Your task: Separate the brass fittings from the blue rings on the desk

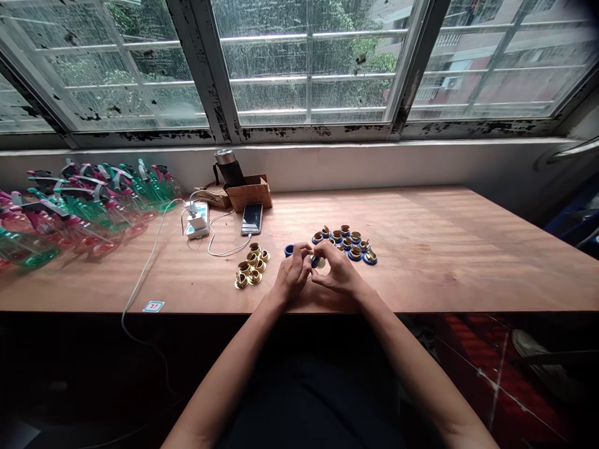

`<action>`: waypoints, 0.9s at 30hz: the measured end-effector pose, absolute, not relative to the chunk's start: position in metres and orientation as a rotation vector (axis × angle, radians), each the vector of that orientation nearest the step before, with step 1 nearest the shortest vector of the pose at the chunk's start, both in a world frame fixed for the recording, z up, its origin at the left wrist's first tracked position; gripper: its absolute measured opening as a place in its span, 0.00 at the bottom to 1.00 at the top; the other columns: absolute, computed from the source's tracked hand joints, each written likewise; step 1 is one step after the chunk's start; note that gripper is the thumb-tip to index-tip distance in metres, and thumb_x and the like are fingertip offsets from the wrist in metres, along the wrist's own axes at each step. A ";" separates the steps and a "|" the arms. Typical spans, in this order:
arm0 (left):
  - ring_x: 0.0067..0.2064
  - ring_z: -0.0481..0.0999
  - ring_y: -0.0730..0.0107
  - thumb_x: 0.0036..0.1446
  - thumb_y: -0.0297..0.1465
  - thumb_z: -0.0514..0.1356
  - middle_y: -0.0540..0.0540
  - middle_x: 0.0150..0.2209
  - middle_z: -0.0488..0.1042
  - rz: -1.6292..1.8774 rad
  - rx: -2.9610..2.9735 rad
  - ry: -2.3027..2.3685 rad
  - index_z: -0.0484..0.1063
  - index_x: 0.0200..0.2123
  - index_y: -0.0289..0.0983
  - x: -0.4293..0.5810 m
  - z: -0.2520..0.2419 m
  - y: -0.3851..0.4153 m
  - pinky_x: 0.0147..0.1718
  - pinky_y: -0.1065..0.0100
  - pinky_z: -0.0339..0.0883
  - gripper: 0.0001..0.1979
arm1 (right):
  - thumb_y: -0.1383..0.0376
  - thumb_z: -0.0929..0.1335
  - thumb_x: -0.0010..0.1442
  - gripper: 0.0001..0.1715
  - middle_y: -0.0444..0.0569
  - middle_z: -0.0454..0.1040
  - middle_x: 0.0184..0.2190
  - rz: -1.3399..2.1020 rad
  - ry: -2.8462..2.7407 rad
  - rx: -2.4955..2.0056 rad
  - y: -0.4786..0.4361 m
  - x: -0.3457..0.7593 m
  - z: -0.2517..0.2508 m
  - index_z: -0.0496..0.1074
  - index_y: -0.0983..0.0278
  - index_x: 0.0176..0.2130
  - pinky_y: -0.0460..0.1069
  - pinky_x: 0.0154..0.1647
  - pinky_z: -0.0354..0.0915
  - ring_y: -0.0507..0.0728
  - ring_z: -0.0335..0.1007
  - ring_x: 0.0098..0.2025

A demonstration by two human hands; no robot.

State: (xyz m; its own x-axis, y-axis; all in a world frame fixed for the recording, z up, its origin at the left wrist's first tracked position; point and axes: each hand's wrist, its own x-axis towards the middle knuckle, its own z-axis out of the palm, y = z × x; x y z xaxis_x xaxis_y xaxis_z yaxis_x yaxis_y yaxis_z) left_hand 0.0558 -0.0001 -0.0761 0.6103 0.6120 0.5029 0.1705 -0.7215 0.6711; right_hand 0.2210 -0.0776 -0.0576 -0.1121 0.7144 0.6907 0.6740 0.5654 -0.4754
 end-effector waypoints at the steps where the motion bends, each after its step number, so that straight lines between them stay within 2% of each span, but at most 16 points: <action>1: 0.33 0.78 0.68 0.72 0.32 0.49 0.48 0.41 0.80 1.019 2.258 0.616 0.58 0.54 0.42 0.056 -0.076 -0.001 0.34 0.68 0.66 0.10 | 0.70 0.71 0.57 0.19 0.48 0.68 0.41 0.045 -1.818 -1.126 -0.078 0.221 -0.057 0.63 0.58 0.46 0.52 0.40 0.69 0.59 0.69 0.41; 8: 0.34 0.79 0.69 0.71 0.33 0.51 0.49 0.41 0.78 1.213 2.236 0.585 0.54 0.52 0.43 0.056 -0.077 -0.001 0.31 0.70 0.65 0.10 | 0.72 0.70 0.57 0.19 0.48 0.66 0.40 -0.008 -1.788 -1.081 -0.077 0.216 -0.053 0.62 0.58 0.45 0.52 0.40 0.68 0.58 0.67 0.40; 14: 0.33 0.79 0.70 0.70 0.32 0.53 0.50 0.39 0.77 1.335 2.351 0.629 0.54 0.52 0.43 0.056 -0.080 0.000 0.30 0.71 0.65 0.11 | 0.72 0.70 0.57 0.19 0.47 0.66 0.40 0.014 -1.770 -1.074 -0.079 0.212 -0.051 0.63 0.58 0.45 0.52 0.38 0.67 0.57 0.66 0.38; 19: 0.34 0.80 0.69 0.67 0.32 0.57 0.49 0.38 0.76 1.532 2.370 0.672 0.55 0.52 0.42 0.054 -0.091 0.005 0.32 0.70 0.68 0.14 | 0.71 0.70 0.58 0.19 0.46 0.65 0.39 0.053 -1.751 -1.043 -0.079 0.205 -0.049 0.62 0.58 0.46 0.51 0.37 0.67 0.55 0.65 0.36; 24: 0.31 0.77 0.71 0.65 0.34 0.61 0.52 0.34 0.74 1.605 2.234 0.727 0.57 0.49 0.42 0.051 -0.094 0.005 0.31 0.70 0.68 0.15 | 0.71 0.70 0.55 0.21 0.45 0.65 0.38 0.128 -1.734 -1.065 -0.078 0.202 -0.052 0.63 0.58 0.47 0.51 0.37 0.67 0.54 0.66 0.35; 27: 0.30 0.75 0.72 0.67 0.35 0.60 0.53 0.34 0.71 1.743 1.983 0.818 0.58 0.47 0.41 0.050 -0.086 0.007 0.31 0.70 0.68 0.12 | 0.71 0.70 0.55 0.21 0.45 0.68 0.38 0.134 -1.707 -1.126 -0.079 0.208 -0.053 0.64 0.58 0.48 0.51 0.38 0.68 0.55 0.68 0.35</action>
State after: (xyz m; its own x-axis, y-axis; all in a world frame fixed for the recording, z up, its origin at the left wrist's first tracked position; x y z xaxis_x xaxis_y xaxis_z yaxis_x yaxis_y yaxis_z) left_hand 0.0503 0.0070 -0.0857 0.0636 0.6418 0.7642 0.1775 -0.7608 0.6242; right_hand 0.2083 -0.0793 -0.0529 -0.0196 0.7263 0.6871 0.6101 0.5531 -0.5673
